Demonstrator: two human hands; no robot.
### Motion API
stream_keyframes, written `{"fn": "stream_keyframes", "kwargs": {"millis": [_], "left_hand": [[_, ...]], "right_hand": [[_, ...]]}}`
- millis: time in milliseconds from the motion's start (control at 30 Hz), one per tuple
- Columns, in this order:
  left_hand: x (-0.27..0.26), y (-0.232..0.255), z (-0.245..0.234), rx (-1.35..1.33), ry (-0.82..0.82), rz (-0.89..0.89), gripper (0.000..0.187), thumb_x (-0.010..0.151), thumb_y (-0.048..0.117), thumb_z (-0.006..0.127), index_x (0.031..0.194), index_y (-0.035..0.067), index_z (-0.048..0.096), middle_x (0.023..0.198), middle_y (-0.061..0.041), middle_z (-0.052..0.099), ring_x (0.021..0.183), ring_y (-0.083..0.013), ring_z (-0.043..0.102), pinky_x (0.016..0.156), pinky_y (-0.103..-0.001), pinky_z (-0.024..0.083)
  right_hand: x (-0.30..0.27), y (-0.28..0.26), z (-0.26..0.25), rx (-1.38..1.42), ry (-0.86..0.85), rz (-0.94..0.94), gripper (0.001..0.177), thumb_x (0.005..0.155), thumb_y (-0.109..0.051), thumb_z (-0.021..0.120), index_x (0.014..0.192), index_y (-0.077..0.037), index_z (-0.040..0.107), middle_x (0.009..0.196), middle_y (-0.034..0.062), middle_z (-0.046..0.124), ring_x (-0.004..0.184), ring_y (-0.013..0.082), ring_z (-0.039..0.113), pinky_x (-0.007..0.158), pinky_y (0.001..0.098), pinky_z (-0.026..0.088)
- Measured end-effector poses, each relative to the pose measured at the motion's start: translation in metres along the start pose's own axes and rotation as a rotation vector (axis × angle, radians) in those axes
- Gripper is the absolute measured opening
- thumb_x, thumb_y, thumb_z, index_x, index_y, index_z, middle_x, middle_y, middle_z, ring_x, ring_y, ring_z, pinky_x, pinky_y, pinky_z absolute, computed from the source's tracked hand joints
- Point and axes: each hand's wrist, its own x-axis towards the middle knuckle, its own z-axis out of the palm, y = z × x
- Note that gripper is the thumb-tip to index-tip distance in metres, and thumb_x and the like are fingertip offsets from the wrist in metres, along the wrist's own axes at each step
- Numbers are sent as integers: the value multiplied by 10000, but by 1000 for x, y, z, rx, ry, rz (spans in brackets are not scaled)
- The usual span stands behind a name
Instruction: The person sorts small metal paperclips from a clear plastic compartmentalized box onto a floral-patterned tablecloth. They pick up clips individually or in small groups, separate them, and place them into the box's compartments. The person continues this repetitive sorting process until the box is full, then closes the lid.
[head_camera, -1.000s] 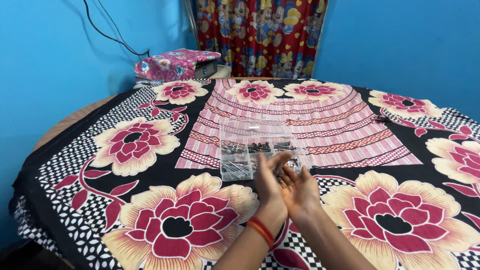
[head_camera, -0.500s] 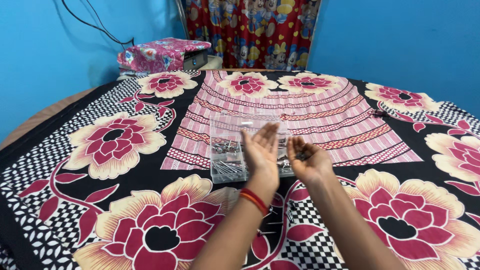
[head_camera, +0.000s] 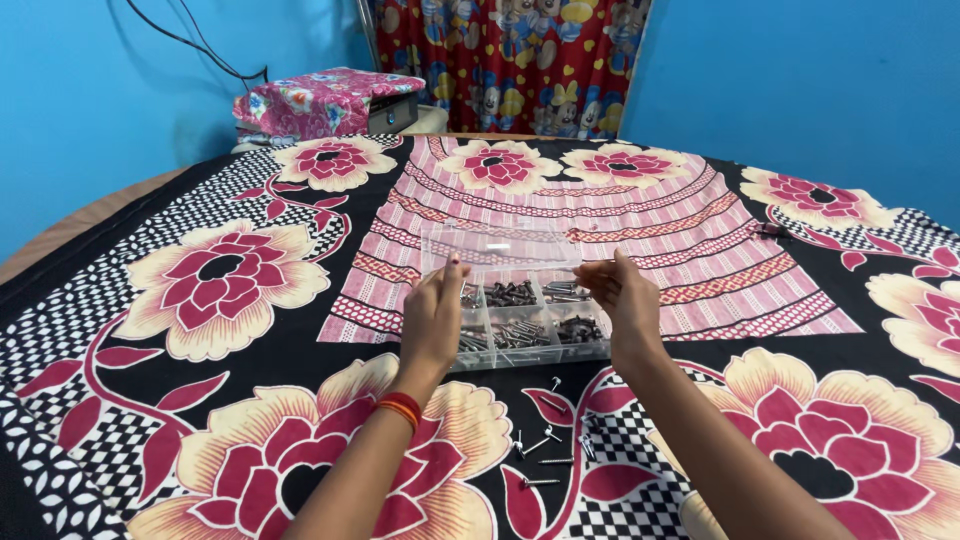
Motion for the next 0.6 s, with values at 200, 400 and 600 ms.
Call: {"fn": "stream_keyframes", "kwargs": {"millis": [200,400,600], "left_hand": [[0,6,-17,126,-22,-65,635,1057,501,352,1177,7,731,1165,-203,738,1157,-363,653,1018,-441,474],[5,-18,-22,222,-126,28,552,935,423,603,1291,4,652,1372,-180,631,1307,-337,579,1105,-406,437],[2,-38,-27,352,-285,66,792,819,408,815,1390,-55,521,1611,-231,352,1465,-357,373,1174,-418,339]], "right_hand": [[-8,-17,-2,45,-46,1,573,1071,-379,353,931,28,731,1170,143,779,1242,193,669,1178,348,372],[-48,-45,-36,-343,-198,72,334,1023,-284,593,992,-22,798,1050,169,778,962,206,679,931,393,531],[-93,-85,-54,-1036,-610,96,277,818,-291,803,991,-77,825,840,85,815,732,155,733,695,329,599]]}}
